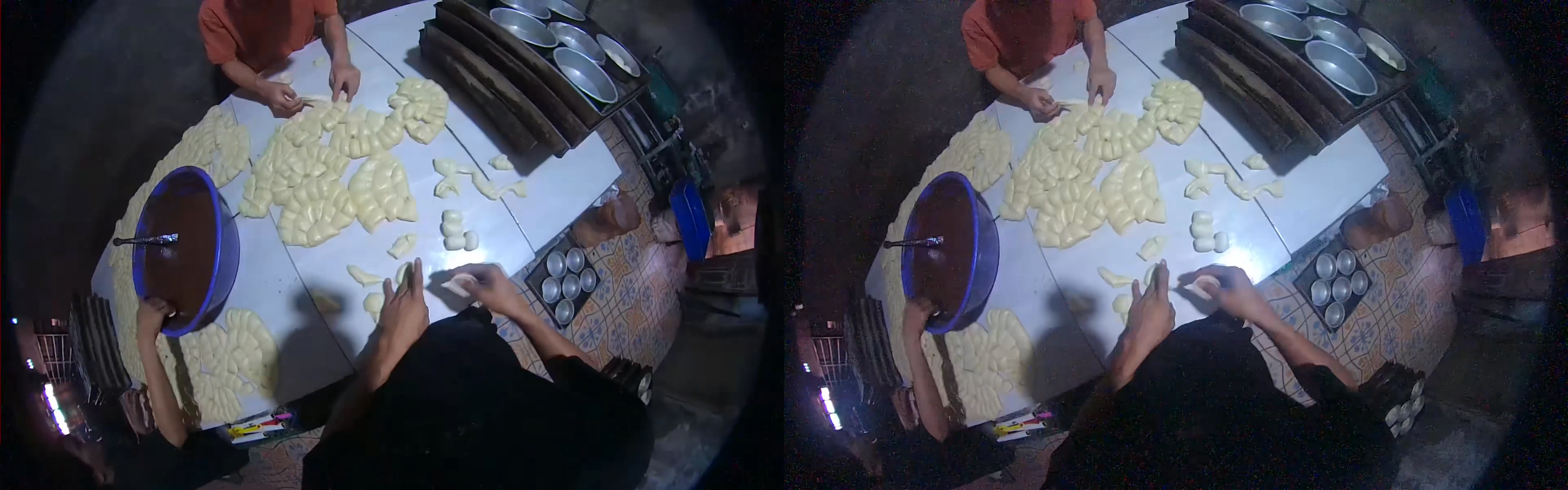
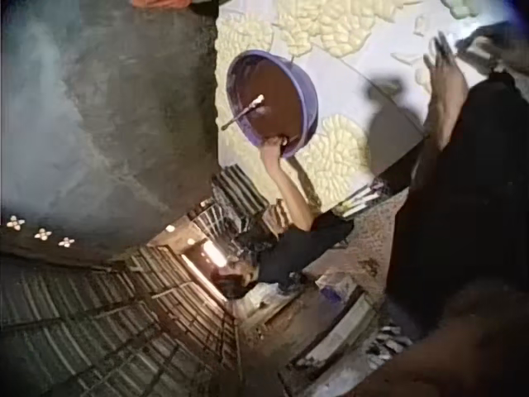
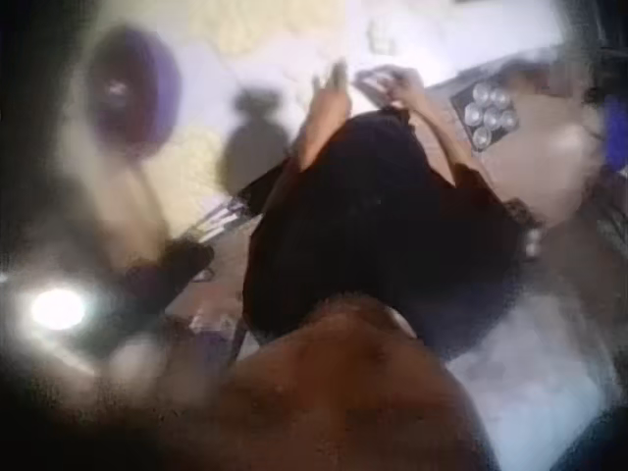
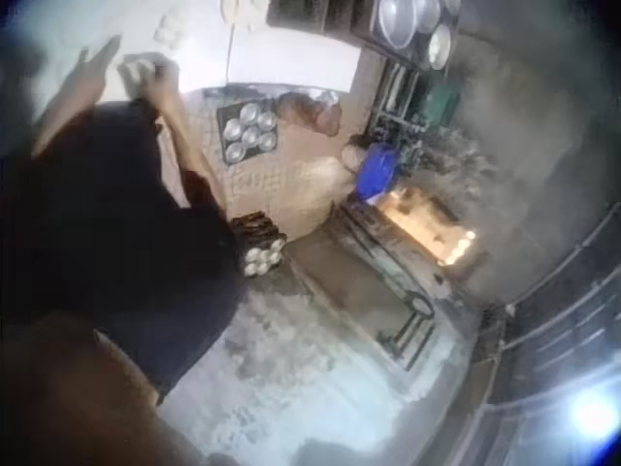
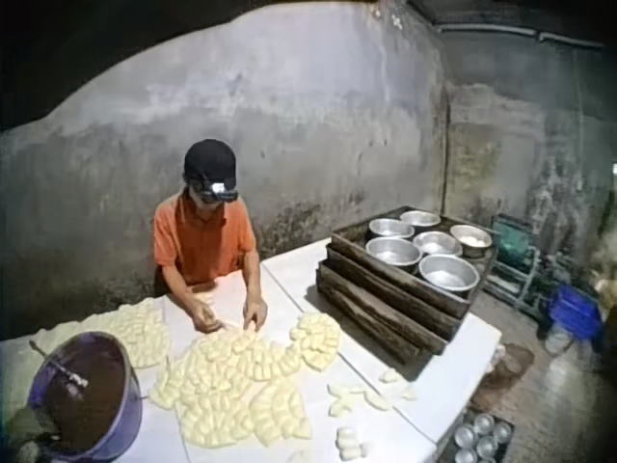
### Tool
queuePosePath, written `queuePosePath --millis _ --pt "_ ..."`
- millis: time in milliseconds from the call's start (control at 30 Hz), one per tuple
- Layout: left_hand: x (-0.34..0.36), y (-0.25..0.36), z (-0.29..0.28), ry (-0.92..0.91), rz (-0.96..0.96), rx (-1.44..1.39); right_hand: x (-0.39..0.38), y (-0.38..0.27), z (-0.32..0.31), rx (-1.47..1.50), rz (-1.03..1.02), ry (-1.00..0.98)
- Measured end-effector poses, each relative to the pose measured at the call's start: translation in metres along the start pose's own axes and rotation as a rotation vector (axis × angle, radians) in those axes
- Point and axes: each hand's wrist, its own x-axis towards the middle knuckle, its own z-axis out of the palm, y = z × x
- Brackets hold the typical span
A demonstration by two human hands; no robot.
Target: The person shapes pieces of dough by hand on a table, rolls and pinches them, and places shaped dough into metal baking pans.
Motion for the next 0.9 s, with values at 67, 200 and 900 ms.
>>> queuePosePath --millis 67,200,900 --pt "-0.005 0.005 -0.011 -0.039 -0.072 -0.065 -0.015 -0.027 -0.031 0.265 0.008 0.161" --pt "0.008 0.049 -0.067 0.246 -0.090 -0.601 -0.011 -0.051 -0.037 0.338 -0.351 0.266" --pt "-0.029 -0.063 -0.127 0.359 0.435 -2.544 0.092 -0.092 0.106 0.453 -0.337 -0.558"
